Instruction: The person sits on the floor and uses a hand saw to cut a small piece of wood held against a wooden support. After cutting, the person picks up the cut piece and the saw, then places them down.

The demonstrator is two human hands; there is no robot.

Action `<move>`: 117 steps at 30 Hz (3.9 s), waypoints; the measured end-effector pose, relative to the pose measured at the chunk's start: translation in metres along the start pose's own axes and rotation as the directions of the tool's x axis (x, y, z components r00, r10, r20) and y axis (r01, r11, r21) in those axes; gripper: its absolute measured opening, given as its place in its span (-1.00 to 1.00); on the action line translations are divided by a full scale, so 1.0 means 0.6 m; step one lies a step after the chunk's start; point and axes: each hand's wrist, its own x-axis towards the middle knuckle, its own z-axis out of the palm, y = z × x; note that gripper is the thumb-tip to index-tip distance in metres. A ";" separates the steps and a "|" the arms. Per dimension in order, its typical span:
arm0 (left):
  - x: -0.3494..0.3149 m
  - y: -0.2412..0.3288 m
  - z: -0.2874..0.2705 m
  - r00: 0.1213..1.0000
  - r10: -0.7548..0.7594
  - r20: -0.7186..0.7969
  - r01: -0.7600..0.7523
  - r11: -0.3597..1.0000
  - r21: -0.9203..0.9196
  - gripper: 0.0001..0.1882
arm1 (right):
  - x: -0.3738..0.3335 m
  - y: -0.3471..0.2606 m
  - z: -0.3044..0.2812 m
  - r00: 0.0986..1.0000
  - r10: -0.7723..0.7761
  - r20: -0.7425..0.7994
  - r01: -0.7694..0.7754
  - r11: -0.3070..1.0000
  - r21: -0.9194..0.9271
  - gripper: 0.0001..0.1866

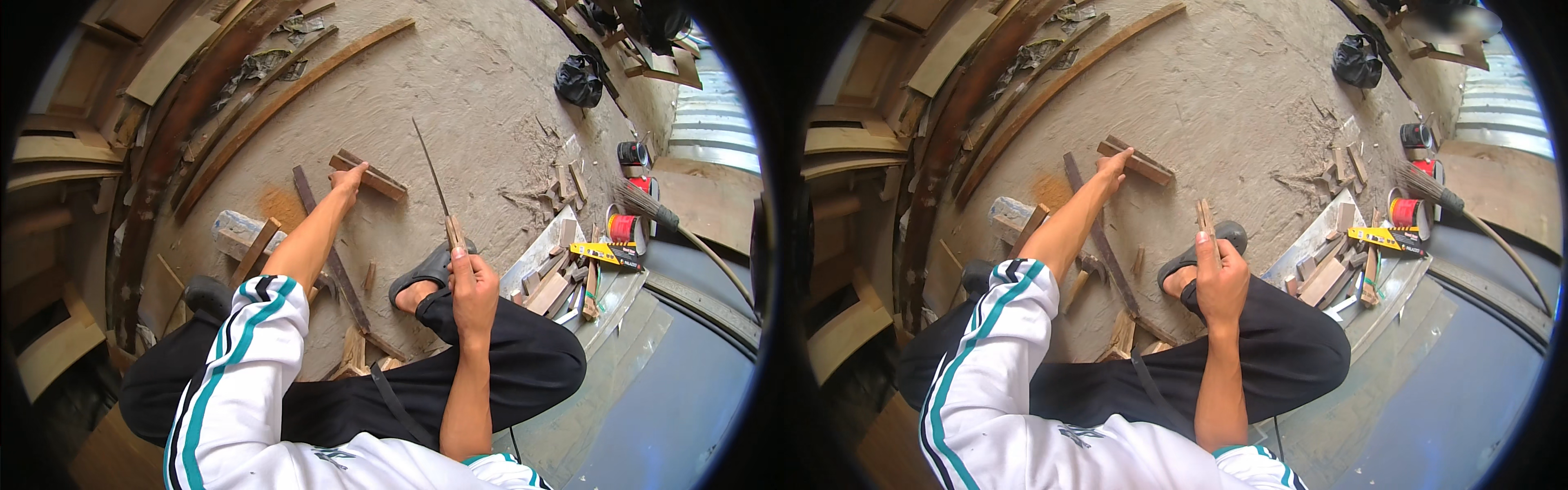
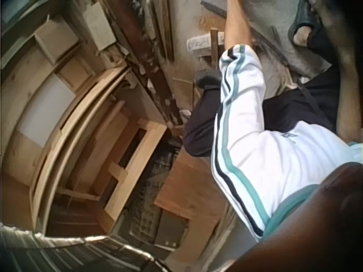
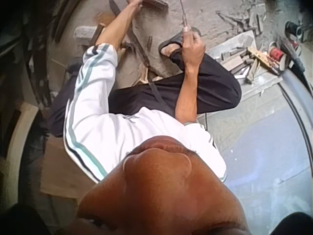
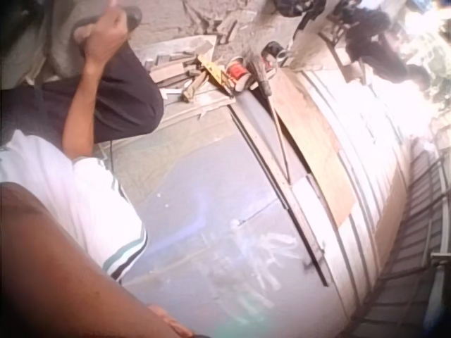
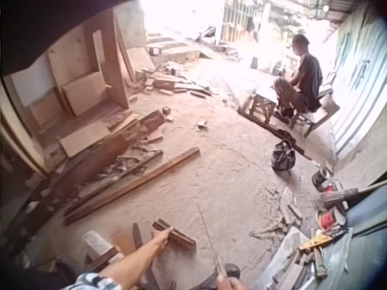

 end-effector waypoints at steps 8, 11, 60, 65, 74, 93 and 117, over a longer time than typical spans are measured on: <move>0.050 -0.006 0.063 0.948 0.031 -0.317 0.051 0.967 0.250 0.34 | 0.009 -0.003 0.007 1.000 0.028 0.010 -0.028 0.999 0.025 -0.58; 0.055 0.008 0.060 0.955 0.053 -0.292 0.040 0.952 0.303 0.30 | 0.010 0.000 0.015 0.999 0.024 0.030 -0.025 0.999 0.040 -0.58; -0.388 0.010 -0.239 0.468 0.831 0.299 -0.770 0.550 -0.323 -0.58 | -0.047 -0.019 0.047 0.879 -0.200 0.432 0.128 0.973 0.190 -0.57; -0.433 0.017 -0.287 0.430 0.883 0.189 -0.777 0.469 -0.420 -0.64 | -0.069 -0.036 0.065 0.848 -0.202 0.489 0.146 0.978 0.151 -0.57; -0.458 -0.001 -0.313 0.434 0.898 0.071 -0.807 0.423 -0.413 -0.60 | -0.092 -0.054 0.067 0.800 -0.219 0.558 0.070 0.958 0.277 -0.67; -0.489 -0.002 -0.283 0.242 0.963 -0.117 -0.844 0.150 -0.515 -0.44 | -0.090 -0.044 0.049 0.785 -0.242 0.570 0.096 0.957 0.274 -0.52; -0.476 -0.004 -0.292 0.342 0.885 -0.317 -0.873 0.174 -0.455 -0.56 | -0.083 -0.049 0.055 0.790 -0.196 0.581 -0.029 0.935 0.354 -0.66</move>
